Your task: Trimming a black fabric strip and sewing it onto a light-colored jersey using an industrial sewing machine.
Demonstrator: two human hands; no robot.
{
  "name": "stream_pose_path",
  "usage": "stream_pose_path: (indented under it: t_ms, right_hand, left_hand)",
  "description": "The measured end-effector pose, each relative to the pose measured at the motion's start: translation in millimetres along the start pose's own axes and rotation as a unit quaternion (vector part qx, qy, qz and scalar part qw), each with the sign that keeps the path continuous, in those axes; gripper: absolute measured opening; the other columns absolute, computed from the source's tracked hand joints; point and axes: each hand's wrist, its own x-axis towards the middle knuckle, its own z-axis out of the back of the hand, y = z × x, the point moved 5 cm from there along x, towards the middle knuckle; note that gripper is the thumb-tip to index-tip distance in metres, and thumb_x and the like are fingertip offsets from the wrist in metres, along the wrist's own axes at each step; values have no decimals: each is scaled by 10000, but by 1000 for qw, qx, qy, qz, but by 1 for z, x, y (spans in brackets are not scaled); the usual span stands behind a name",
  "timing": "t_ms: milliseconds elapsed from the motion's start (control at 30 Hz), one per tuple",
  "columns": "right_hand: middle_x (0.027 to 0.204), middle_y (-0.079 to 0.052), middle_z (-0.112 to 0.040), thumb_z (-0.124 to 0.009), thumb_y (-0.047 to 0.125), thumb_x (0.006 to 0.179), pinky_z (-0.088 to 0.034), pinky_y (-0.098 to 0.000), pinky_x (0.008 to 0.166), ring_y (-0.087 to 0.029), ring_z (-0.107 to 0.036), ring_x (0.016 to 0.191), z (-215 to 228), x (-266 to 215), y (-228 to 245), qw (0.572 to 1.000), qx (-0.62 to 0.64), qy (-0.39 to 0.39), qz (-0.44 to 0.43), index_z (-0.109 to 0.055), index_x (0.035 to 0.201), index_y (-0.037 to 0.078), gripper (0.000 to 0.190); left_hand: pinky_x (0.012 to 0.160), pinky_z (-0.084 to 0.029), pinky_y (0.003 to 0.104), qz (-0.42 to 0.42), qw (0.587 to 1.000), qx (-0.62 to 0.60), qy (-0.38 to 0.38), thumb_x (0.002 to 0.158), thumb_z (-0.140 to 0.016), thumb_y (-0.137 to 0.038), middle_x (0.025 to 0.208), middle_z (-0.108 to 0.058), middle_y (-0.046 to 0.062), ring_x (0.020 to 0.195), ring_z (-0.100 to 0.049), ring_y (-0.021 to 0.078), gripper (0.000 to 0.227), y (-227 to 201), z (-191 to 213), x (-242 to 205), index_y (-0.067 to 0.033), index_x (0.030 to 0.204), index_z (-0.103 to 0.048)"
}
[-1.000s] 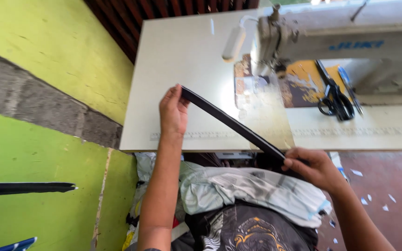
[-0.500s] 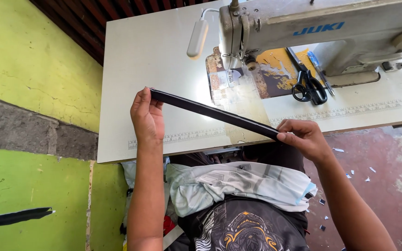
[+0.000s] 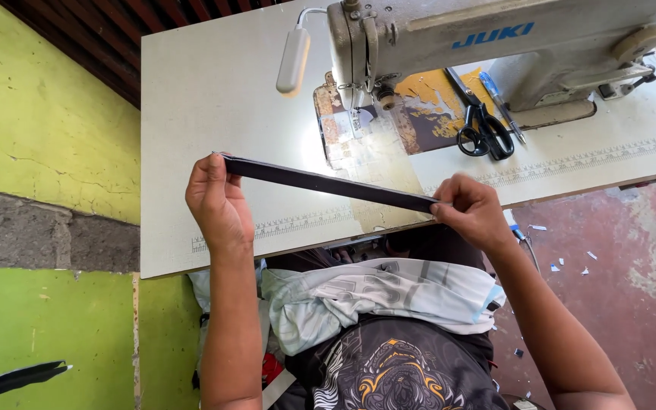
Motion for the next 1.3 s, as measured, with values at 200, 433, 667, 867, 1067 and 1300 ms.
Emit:
stream_pose_path:
  t_ms: [200, 433, 667, 867, 1067, 1300]
  right_hand:
    - [697, -154, -682, -647, -38, 925, -524, -306, 684, -178, -634, 703, -14, -7, 13, 993, -42, 73, -84, -744, 1016, -64, 135]
    - [655, -183, -743, -727, 6, 904, -573, -287, 683, -178, -710, 652, -11, -17, 19, 996, -43, 24, -74, -746, 922, -80, 90]
    - [623, -164, -752, -781, 34, 868, -567, -258, 657, -146, -721, 623, -2, -21, 21, 997, -63, 10, -46, -745, 868, -49, 90]
    - [748, -206, -785, -630, 93, 988, -590, -295, 712, -225, -741, 673, 20, -17, 0, 989, -55, 47, -131, -702, 962, -70, 180]
    - [750, -261, -772, -638, 81, 997, -583, -368, 673, -300, -729, 704, 34, -12, -7, 971, -91, 43, -217, -740, 981, -110, 217]
    - [799, -219, -753, -711, 69, 974, -510, -314, 627, -239, -629, 597, 0, 4, 27, 940, -156, 1, -304, -754, 945, -105, 182]
  left_hand:
    - [847, -580, 224, -25, 999, 42, -11, 1022, -666, -180, 887, -655, 47, 838, -679, 105, 124, -3, -3, -3, -84, 943, -663]
    - [805, -586, 203, 11, 999, 32, -23, 1018, -660, -178, 862, -665, 18, 807, -701, 94, 119, 15, 8, 4, -102, 926, -661]
    - [689, -589, 177, 71, 994, 46, -66, 981, -706, -219, 777, -673, -4, 683, -692, 76, 132, 54, 32, 11, -125, 894, -678]
    - [662, -546, 248, 131, 977, 157, -65, 910, -748, -174, 742, -670, -1, 667, -616, 106, 104, 52, 41, 11, -93, 848, -726]
    - [722, -459, 251, 170, 931, 320, 31, 889, -714, -230, 653, -575, -12, 685, -557, 96, 206, 28, 33, 2, -96, 734, -690]
    - [653, -449, 310, 70, 865, 491, 76, 961, -673, -269, 699, -619, -28, 681, -529, 117, 236, 40, 40, 13, -105, 792, -691]
